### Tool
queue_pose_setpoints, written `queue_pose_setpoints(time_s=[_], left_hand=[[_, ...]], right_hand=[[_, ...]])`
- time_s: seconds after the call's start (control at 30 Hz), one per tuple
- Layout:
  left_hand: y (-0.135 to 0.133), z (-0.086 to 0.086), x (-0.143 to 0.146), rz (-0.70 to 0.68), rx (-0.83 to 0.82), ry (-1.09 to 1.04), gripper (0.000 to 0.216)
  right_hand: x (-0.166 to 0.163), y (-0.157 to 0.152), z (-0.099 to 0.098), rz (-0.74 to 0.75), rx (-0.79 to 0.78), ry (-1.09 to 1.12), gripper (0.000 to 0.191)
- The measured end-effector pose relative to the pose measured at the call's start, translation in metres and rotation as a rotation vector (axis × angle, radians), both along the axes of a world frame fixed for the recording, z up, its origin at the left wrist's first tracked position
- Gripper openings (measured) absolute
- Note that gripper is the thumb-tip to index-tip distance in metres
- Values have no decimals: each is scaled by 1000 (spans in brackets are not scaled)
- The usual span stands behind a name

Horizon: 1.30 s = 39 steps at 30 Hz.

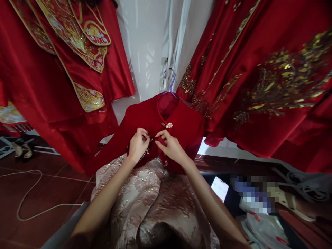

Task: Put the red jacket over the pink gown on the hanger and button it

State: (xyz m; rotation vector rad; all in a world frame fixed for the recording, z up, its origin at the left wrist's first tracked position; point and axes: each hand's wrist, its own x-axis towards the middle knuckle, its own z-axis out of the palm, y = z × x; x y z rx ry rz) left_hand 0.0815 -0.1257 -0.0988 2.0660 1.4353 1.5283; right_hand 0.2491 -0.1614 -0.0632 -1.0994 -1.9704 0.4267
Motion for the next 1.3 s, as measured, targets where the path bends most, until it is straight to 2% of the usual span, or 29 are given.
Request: queue_pose_setpoints(time_s=[0.07, 0.17, 0.27, 0.47, 0.7, 0.83, 1.0, 1.13, 1.3], left_hand=[[2, -1, -2, -17, -31, -59, 19], [5, -2, -4, -89, -97, -225, 16], [6, -2, -6, -159, -161, -378, 13], [2, 1, -2, -263, -272, -513, 19], [2, 2, -3, -284, -306, -721, 24], [4, 0, -6, -265, -302, -615, 19], [-1, -4, -10, -109, -117, -256, 16], [-5, -5, -8, -158, -118, -158, 20], [-4, -6, -4, -165, -100, -106, 26]], right_hand=[[-6, 11, -10, 12, -34, 81, 30], [-15, 20, -21, 135, -166, 245, 50], [-23, 25, -27, 173, -258, 371, 48], [-33, 31, -32, 7, -163, 378, 37], [-28, 36, -39, -53, -110, 419, 41], [-26, 39, -37, -122, -43, 402, 37], [-22, 36, -30, -130, -36, 364, 36], [-18, 32, -26, -80, -74, 291, 38], [-19, 37, -29, -113, -21, 237, 37]])
